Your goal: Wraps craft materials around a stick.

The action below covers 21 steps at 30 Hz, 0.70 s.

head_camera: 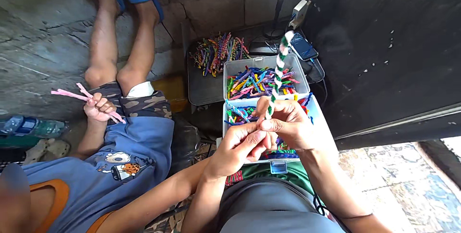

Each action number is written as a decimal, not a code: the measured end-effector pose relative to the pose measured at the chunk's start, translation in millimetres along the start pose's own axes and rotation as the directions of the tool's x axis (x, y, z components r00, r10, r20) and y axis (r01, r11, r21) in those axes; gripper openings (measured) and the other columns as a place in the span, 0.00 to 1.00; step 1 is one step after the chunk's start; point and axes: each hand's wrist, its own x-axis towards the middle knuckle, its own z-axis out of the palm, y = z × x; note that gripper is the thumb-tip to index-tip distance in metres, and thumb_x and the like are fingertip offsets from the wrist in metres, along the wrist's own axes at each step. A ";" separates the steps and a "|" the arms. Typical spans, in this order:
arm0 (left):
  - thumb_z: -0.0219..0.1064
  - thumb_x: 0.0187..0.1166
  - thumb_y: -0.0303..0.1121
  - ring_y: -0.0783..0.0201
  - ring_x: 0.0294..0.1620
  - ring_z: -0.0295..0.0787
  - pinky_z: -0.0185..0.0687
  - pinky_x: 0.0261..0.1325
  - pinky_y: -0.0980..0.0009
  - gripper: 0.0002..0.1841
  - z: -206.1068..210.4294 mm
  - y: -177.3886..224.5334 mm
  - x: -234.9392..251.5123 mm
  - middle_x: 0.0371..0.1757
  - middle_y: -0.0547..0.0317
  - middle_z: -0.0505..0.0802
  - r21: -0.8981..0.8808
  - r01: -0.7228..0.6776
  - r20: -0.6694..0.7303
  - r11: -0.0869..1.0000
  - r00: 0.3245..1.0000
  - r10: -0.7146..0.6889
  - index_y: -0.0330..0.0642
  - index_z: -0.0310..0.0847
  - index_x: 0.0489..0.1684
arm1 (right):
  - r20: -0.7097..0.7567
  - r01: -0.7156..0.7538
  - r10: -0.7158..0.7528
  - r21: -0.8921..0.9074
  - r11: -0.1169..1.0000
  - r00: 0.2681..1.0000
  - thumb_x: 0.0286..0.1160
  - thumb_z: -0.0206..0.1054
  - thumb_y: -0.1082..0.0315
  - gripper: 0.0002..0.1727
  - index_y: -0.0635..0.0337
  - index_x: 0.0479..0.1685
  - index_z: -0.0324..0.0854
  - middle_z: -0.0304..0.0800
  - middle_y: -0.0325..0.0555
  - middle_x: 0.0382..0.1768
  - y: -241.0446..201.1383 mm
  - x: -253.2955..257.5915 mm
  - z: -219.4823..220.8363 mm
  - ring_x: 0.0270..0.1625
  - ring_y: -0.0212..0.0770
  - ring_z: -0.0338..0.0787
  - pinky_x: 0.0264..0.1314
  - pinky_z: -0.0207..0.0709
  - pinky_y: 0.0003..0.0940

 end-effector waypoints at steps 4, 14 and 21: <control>0.54 0.88 0.25 0.91 0.20 0.67 0.61 0.23 0.92 0.12 3.3 -5.3 0.5 0.21 0.81 0.78 0.355 -0.070 -0.200 0.932 0.969 0.149 0.40 0.84 0.36 | -0.186 -0.008 -0.001 -0.049 0.999 0.983 0.68 0.72 0.74 0.11 0.47 0.23 0.83 0.84 0.27 0.30 1.5 -1.7 9.9 0.33 0.19 0.83 0.38 0.80 0.14; 0.66 0.78 0.29 0.72 0.22 0.82 0.75 0.27 0.81 0.10 4.9 -18.9 16.8 0.25 0.54 0.91 0.981 0.028 -0.131 0.192 0.824 0.552 0.34 0.91 0.30 | -0.360 -0.165 0.100 -0.156 0.974 0.928 0.73 0.70 0.71 0.05 0.49 0.34 0.82 0.84 0.27 0.29 10.1 8.1 -3.1 0.31 0.20 0.82 0.37 0.78 0.15; 0.67 0.77 0.31 0.89 0.25 0.78 0.74 0.29 0.91 0.10 -7.8 35.4 -5.9 0.24 0.69 0.88 0.892 -0.071 -0.195 0.446 0.831 0.521 0.36 0.87 0.26 | -0.401 -0.135 -0.002 -0.314 0.940 0.916 0.83 0.63 0.66 0.12 0.53 0.60 0.84 0.85 0.26 0.39 -10.6 -6.3 -29.3 0.41 0.20 0.85 0.47 0.80 0.16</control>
